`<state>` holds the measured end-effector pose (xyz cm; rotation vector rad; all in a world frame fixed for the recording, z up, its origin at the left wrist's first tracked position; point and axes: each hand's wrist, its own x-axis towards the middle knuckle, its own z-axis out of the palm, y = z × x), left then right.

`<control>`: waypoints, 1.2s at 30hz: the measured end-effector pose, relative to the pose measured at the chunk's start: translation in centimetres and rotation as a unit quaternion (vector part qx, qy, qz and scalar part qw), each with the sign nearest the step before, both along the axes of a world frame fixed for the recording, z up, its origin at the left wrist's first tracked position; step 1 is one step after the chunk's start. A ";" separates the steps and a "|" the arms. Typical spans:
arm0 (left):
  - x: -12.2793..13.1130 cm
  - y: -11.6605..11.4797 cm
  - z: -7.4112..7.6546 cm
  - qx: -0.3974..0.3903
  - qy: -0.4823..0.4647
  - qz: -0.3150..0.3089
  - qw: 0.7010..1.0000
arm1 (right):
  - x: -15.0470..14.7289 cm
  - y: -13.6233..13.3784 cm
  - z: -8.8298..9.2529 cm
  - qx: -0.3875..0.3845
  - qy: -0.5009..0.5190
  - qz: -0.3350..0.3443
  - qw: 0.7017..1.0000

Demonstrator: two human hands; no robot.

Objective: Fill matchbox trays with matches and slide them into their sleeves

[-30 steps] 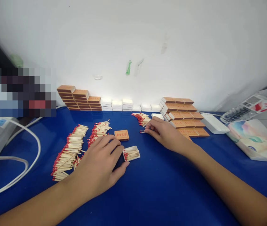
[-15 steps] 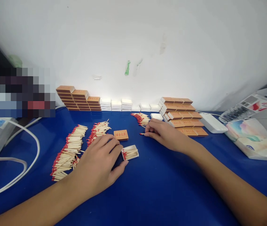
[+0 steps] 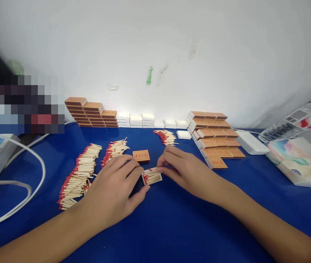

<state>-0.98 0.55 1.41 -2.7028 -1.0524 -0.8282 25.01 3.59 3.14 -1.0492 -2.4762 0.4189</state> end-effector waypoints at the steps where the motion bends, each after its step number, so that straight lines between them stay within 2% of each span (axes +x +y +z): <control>1: 0.0 -0.1 0.0 -0.001 -0.004 -0.004 1.000 | -0.3 -0.2 -0.2 0.005 -0.007 0.008 1.000; 4: 0.0 -0.2 0.0 -0.002 -0.017 -0.014 1.000 | -0.5 -0.4 -0.4 0.011 -0.013 0.016 1.000; 7: 0.0 -0.1 0.1 -0.008 -0.022 -0.017 1.000 | 0.1 -0.3 0.2 0.012 -0.009 0.013 1.000; 12: 0.0 0.0 0.0 -0.021 -0.022 -0.006 1.000 | 0.8 -0.1 1.2 -0.032 -0.020 0.012 0.999; 21: 0.1 0.0 0.0 -0.026 -0.022 -0.007 0.999 | 0.0 0.0 0.0 -0.060 -0.013 0.037 0.997; 28: 0.1 0.0 0.1 -0.016 -0.021 -0.009 1.000 | 0.4 0.2 0.2 -0.052 0.002 0.017 0.999; 30: 0.1 0.1 0.1 -0.014 -0.020 -0.010 1.000 | 0.8 0.8 0.2 -0.038 0.009 -0.005 0.999; 34: 0.0 0.0 -0.1 -0.012 -0.010 -0.024 1.000 | 2.4 2.9 -0.4 0.028 -0.017 -0.144 0.989; 36: -0.1 0.0 -0.2 -0.018 -0.001 -0.037 0.999 | 3.3 3.9 -1.0 0.041 -0.033 -0.190 0.980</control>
